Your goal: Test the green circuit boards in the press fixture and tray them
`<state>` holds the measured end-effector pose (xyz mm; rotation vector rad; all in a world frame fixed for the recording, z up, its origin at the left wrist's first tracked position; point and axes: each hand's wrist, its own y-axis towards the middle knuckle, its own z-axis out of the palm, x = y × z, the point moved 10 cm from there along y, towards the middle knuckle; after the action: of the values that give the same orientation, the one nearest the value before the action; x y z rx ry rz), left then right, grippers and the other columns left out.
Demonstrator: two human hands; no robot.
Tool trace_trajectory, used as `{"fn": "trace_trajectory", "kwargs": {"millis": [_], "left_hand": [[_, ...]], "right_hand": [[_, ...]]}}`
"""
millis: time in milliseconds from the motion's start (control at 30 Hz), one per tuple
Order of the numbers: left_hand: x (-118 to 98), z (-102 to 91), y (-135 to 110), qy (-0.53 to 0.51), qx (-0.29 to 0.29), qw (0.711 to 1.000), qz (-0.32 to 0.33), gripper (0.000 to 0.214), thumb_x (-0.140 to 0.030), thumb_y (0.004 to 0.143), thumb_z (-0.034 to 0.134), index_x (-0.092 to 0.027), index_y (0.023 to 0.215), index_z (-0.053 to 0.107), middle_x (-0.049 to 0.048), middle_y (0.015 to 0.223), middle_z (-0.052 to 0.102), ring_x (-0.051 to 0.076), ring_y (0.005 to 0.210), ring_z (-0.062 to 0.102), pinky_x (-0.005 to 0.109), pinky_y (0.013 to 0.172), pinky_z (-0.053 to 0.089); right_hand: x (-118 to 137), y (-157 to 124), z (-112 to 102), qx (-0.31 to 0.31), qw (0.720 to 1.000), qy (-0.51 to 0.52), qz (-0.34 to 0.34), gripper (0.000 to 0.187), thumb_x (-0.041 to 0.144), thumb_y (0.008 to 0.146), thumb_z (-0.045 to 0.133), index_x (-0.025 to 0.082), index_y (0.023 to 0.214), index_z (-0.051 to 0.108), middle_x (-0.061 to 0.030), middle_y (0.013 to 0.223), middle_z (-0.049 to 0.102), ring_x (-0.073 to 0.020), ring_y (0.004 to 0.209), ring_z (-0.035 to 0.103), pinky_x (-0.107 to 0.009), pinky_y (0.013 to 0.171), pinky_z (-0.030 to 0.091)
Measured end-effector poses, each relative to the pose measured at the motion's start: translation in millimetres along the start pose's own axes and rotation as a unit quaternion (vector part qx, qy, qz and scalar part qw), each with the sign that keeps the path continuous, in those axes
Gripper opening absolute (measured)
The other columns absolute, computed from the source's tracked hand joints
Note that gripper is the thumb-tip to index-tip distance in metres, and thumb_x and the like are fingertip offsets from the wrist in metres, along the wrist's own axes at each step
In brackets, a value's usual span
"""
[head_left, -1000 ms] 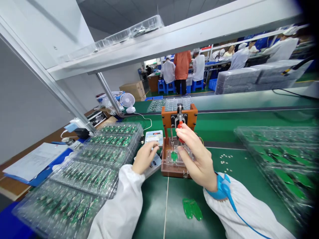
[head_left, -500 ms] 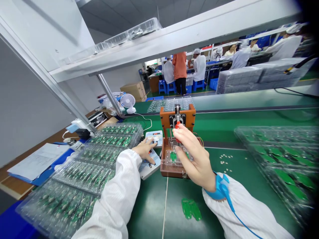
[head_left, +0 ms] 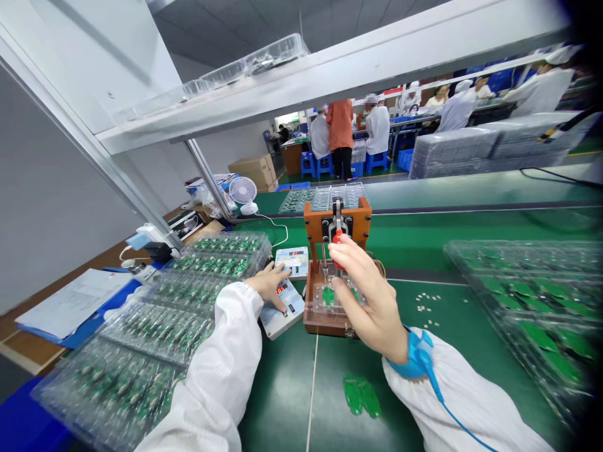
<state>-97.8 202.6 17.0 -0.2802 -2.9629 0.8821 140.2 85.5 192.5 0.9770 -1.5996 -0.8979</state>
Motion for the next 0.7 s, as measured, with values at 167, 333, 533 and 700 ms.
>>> {"fn": "trace_trajectory", "kwargs": {"millis": [167,333,533,700], "left_hand": [[0.1,1.4,-1.1,0.01,0.016,1.0,-0.007,0.142,-0.063,0.055,0.09,-0.019,0.167,0.013,0.0134,0.172,-0.004,0.044,0.157,-0.01,0.056,0.129,0.008],[-1.0,1.5,-1.1,0.009,0.016,1.0,-0.006,0.144,-0.063,0.053,0.09,-0.019,0.167,0.014,0.0134,0.172,-0.005,0.044,0.157,-0.01,0.057,0.129,0.008],[-0.6,1.3,-0.5,0.005,0.017,1.0,-0.005,0.144,-0.062,0.053,0.09,-0.019,0.167,0.014,0.0141,0.172,-0.004,0.045,0.157,-0.009,0.059,0.128,0.01],[0.7,4.2,2.8,-0.009,0.012,1.0,0.005,0.143,-0.063,0.051,0.09,-0.02,0.166,0.016,0.0143,0.173,-0.002,0.046,0.157,-0.008,0.062,0.128,0.012]], "right_hand": [[-0.3,-0.4,-1.7,-0.003,1.0,-0.001,-0.007,0.069,0.0,0.097,0.054,0.032,0.157,0.044,-0.002,0.153,0.057,-0.0258,0.151,0.043,-0.049,0.124,0.046],[1.4,-1.7,-2.4,-0.003,1.0,0.0,-0.006,0.069,0.0,0.097,0.054,0.032,0.157,0.044,-0.0013,0.153,0.056,-0.0246,0.151,0.043,-0.047,0.125,0.044],[1.7,-1.0,-1.5,-0.006,1.0,-0.004,-0.006,0.068,0.001,0.097,0.054,0.032,0.156,0.045,-0.0013,0.154,0.056,-0.0241,0.151,0.043,-0.046,0.124,0.045],[0.3,-0.6,-1.1,-0.005,1.0,-0.003,0.002,0.068,0.001,0.097,0.054,0.034,0.156,0.044,-0.0006,0.153,0.056,-0.0243,0.151,0.043,-0.046,0.124,0.046]]}}
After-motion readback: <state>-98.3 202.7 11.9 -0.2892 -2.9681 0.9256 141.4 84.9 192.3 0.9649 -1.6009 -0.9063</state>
